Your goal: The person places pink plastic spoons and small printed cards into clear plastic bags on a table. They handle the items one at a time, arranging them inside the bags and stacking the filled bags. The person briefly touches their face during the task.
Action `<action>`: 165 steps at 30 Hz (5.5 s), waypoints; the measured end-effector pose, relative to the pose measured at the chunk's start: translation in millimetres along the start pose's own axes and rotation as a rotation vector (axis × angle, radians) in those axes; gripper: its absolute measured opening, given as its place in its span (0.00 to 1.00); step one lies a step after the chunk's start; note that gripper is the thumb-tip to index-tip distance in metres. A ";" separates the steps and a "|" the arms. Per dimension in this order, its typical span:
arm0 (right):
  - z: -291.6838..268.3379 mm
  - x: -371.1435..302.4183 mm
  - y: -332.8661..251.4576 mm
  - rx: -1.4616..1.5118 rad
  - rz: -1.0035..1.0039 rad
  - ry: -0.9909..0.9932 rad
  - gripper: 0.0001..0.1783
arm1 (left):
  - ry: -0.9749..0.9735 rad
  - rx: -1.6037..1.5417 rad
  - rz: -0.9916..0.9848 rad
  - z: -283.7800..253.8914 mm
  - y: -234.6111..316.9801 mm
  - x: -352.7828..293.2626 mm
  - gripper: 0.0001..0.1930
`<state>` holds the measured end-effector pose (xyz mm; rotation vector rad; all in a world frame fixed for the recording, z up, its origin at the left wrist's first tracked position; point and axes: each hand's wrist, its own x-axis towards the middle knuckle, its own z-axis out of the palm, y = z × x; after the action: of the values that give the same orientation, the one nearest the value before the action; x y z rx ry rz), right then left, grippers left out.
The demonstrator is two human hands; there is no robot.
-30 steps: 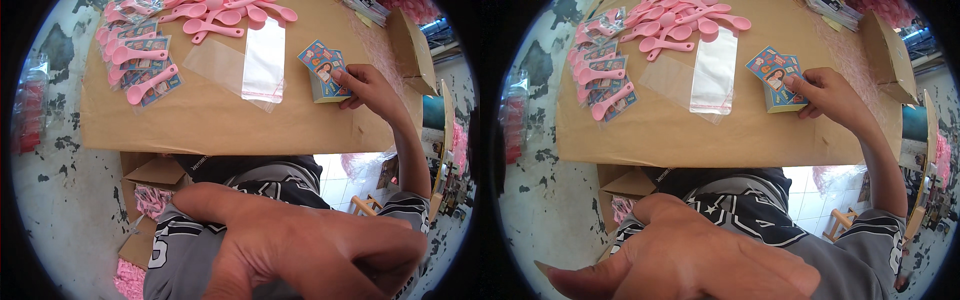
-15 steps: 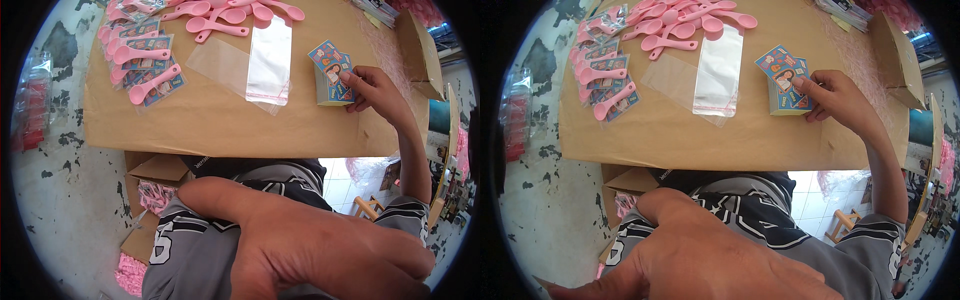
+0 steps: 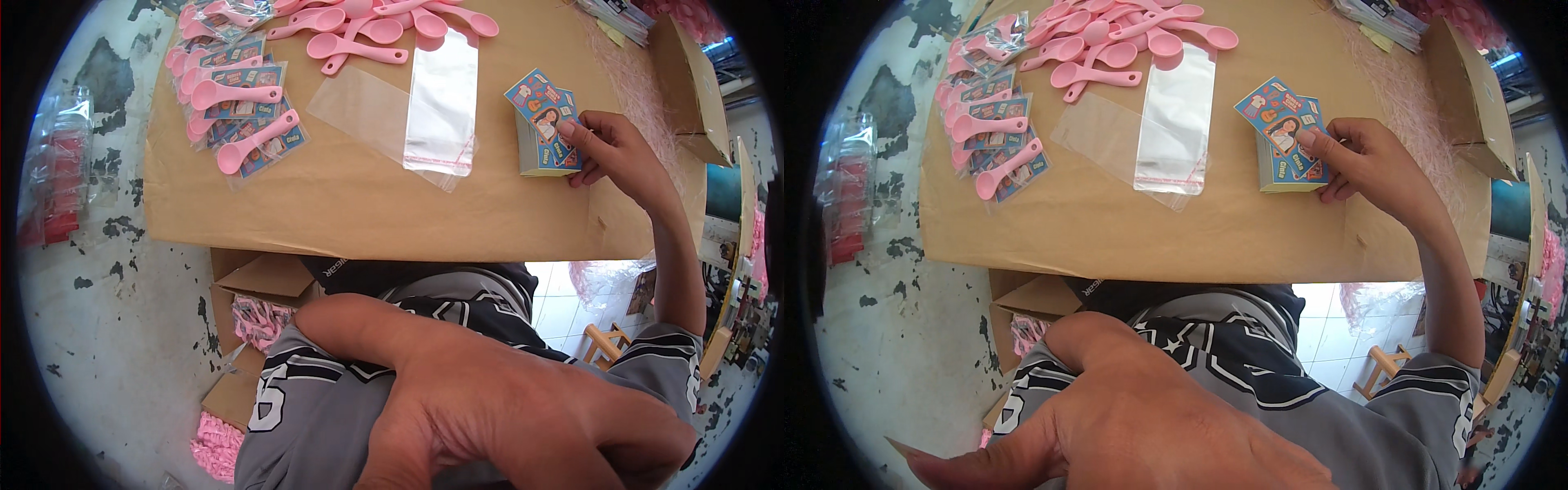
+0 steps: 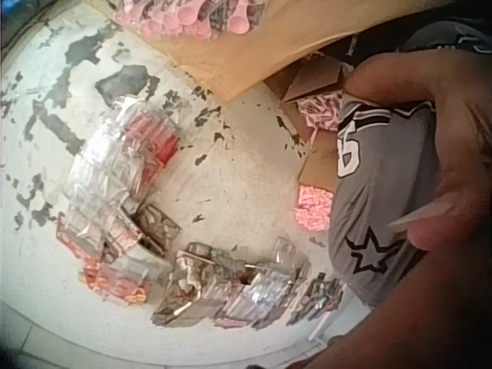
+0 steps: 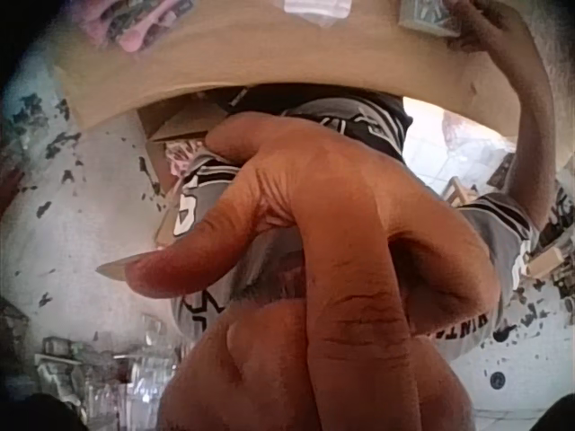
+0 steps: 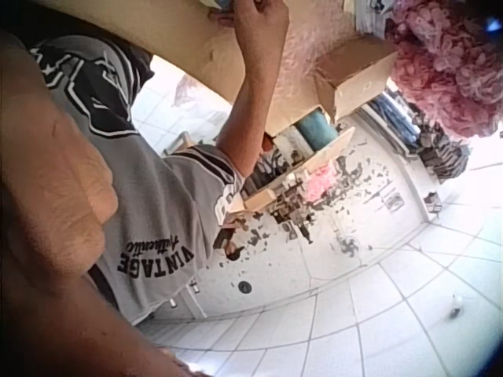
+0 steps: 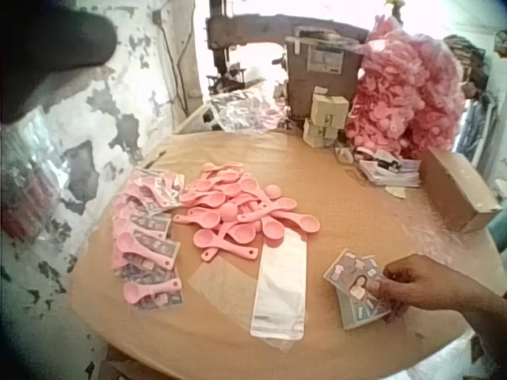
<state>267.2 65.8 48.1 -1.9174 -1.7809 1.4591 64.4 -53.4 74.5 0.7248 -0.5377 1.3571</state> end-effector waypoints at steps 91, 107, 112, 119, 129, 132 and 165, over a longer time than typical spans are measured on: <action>142.5 -9.8 -17.8 -0.281 -0.860 0.555 0.11 | 0.394 0.785 -0.652 -41.3 70.3 -77.2 0.21; 88.4 -50.4 -28.5 -0.041 -0.941 0.291 0.12 | 0.911 0.367 -0.656 -68.5 75.2 -59.6 0.19; 61.4 -30.7 -5.2 -0.040 -0.645 0.697 0.16 | 0.984 0.432 -0.583 -75.8 73.2 -50.3 0.18; 56.5 -3.1 18.7 0.241 -0.228 0.665 0.16 | 1.015 0.603 -0.457 -88.9 63.8 -35.3 0.16; 54.5 4.7 25.2 0.321 -0.425 0.908 0.11 | 1.029 0.683 -0.306 -104.4 60.1 -20.2 0.16; 62.4 -13.1 12.0 0.499 -0.551 0.878 0.11 | 1.016 0.676 -0.283 -102.9 54.8 -10.6 0.17; 104.2 -16.0 -31.7 0.869 -0.609 0.385 0.06 | 0.743 0.714 -0.283 -97.0 29.0 -11.1 0.19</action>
<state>174.7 11.3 23.9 -1.0005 -1.1060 1.2125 28.1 12.0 5.4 0.7503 0.6503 1.4221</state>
